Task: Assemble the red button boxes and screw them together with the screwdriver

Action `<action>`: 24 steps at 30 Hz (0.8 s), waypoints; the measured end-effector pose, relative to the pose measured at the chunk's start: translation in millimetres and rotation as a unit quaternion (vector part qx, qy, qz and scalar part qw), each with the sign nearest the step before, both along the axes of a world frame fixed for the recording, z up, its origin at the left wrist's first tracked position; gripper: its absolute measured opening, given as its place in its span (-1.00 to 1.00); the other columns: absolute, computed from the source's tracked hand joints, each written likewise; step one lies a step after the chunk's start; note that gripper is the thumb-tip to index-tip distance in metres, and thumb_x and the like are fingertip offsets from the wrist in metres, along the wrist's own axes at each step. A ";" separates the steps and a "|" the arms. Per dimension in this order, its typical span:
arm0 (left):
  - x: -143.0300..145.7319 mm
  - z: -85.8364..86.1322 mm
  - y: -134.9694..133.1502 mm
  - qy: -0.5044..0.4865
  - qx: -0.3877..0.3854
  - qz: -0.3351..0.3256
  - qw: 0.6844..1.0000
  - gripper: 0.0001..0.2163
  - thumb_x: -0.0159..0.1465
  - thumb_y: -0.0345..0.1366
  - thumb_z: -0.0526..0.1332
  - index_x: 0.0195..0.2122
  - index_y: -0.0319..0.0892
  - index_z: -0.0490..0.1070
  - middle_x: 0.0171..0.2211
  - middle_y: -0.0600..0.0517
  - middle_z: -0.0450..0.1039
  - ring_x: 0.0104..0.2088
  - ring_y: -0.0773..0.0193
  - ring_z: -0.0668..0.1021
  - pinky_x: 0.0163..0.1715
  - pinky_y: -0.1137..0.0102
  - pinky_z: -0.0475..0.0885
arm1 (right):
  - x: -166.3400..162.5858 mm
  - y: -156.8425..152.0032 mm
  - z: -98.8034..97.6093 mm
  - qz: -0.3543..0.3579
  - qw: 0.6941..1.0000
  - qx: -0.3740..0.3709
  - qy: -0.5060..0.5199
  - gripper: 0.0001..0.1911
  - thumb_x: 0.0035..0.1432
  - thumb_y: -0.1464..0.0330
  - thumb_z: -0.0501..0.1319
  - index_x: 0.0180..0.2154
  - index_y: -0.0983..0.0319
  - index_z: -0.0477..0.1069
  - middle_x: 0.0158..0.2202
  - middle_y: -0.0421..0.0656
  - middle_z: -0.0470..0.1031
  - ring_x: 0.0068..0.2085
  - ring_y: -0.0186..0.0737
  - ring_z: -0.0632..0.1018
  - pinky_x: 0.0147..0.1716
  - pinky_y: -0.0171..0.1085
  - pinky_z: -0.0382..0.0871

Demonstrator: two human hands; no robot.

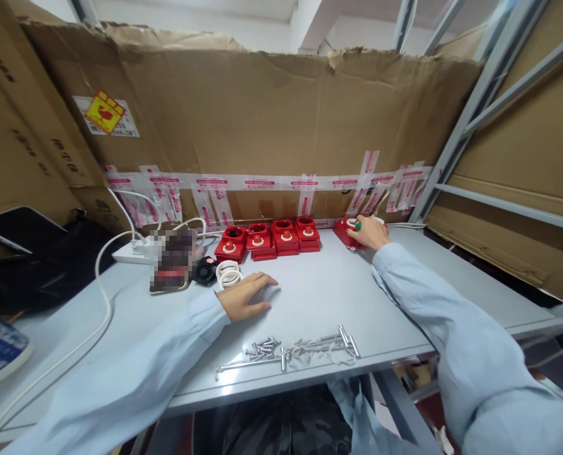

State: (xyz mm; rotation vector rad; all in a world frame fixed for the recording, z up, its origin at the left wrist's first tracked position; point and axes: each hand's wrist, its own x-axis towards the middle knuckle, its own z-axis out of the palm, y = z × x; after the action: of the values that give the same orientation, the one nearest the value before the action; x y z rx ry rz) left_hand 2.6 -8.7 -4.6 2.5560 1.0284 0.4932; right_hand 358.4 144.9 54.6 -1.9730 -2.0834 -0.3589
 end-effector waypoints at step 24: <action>12.3 16.7 -11.1 -0.009 0.107 0.076 0.991 -0.25 0.14 -0.04 0.29 0.27 -0.12 -0.01 0.22 -0.23 0.20 0.17 -0.13 0.33 0.09 0.06 0.25 | -109.4 -124.8 13.9 0.544 0.815 -0.115 0.160 -0.44 -0.05 0.22 0.39 -0.01 0.24 0.34 -0.06 -0.08 0.53 -0.09 -0.18 0.53 -0.09 -0.26 0.34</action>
State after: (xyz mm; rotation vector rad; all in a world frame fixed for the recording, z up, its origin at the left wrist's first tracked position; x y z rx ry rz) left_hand 14.9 -19.8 12.0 2.6626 1.2314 0.6998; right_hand 248.9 20.0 68.5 -0.5489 -2.6353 0.4402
